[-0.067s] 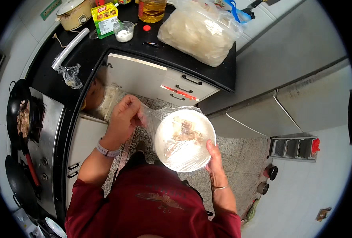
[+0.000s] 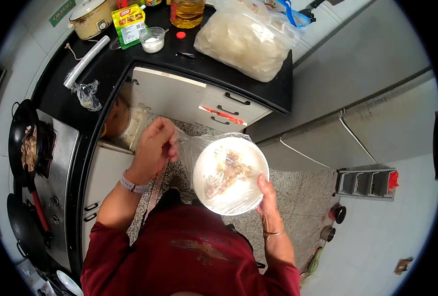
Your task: The person takes a bowl of meat from the refrigerator, puts the meat into a wok with a spatula, washes a large squash in a sink, and then slices the squash on a cutting board using a cleaver.
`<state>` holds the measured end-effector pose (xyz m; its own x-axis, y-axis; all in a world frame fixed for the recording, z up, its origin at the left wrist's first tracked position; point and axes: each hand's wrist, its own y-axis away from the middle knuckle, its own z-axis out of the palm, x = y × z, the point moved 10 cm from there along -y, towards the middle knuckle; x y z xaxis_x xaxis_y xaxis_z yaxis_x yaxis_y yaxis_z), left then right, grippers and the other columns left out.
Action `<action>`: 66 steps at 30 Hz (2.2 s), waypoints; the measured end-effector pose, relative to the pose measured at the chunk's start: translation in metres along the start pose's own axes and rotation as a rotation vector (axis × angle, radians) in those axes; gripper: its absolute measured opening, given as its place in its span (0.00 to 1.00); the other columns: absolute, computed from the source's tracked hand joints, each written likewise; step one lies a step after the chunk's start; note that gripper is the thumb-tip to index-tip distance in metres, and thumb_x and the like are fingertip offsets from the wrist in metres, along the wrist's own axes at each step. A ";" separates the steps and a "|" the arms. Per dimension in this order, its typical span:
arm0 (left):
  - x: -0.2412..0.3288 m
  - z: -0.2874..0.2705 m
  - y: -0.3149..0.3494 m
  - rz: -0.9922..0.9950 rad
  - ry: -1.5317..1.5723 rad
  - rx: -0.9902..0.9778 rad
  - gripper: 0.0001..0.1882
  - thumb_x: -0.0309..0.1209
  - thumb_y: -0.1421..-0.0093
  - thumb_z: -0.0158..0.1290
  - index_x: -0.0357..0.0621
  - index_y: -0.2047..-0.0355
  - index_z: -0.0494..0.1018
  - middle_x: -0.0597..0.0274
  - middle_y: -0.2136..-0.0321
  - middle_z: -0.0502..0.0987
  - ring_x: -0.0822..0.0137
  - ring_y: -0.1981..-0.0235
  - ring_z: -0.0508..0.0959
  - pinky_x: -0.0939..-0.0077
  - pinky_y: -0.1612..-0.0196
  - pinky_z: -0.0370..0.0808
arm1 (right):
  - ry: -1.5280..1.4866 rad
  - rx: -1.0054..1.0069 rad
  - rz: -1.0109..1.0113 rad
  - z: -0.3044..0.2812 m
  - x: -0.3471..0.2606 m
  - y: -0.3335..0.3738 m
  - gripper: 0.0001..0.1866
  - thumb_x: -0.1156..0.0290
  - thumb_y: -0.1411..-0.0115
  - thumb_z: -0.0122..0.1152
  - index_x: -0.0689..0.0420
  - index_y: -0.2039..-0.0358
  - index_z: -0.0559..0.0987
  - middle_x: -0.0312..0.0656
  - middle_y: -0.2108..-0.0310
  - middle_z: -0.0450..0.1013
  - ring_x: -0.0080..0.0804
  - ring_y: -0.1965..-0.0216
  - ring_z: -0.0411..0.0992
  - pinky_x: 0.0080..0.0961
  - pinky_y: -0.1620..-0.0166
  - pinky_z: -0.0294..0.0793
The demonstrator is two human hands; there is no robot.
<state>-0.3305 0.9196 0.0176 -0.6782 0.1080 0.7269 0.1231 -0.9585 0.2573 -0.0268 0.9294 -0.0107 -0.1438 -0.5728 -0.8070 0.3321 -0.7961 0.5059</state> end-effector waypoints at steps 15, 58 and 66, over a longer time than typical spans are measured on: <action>-0.179 0.048 0.000 0.000 -0.457 -0.137 0.19 0.31 0.36 0.55 0.39 0.47 0.71 0.61 0.56 0.77 0.67 0.57 0.77 0.73 0.51 0.74 | -0.053 -0.033 -0.076 -0.043 -0.028 0.011 0.40 0.46 0.39 0.59 0.70 0.41 0.65 0.54 0.48 0.72 0.42 0.51 0.75 0.37 0.47 0.76; -0.197 0.174 0.022 -0.157 0.008 -0.255 0.46 0.44 0.43 0.61 0.39 0.32 0.48 0.52 0.38 0.62 0.59 0.38 0.65 0.61 0.37 0.65 | -0.244 0.003 -0.123 -0.126 -0.038 0.003 0.32 0.52 0.36 0.58 0.69 0.44 0.70 0.52 0.50 0.74 0.40 0.53 0.76 0.35 0.49 0.77; -0.198 0.169 0.033 -0.236 0.016 -0.219 0.47 0.37 0.48 0.65 0.37 0.34 0.51 0.50 0.40 0.65 0.55 0.41 0.70 0.58 0.40 0.70 | -0.204 -0.479 0.004 -0.121 -0.044 0.020 0.43 0.39 0.34 0.45 0.63 0.34 0.58 0.49 0.36 0.61 0.41 0.36 0.61 0.41 0.38 0.65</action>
<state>-0.0700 0.9108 -0.0099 -0.6810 0.3315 0.6529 -0.1963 -0.9417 0.2734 0.0990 0.9622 -0.0024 -0.3046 -0.6400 -0.7054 0.7154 -0.6427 0.2741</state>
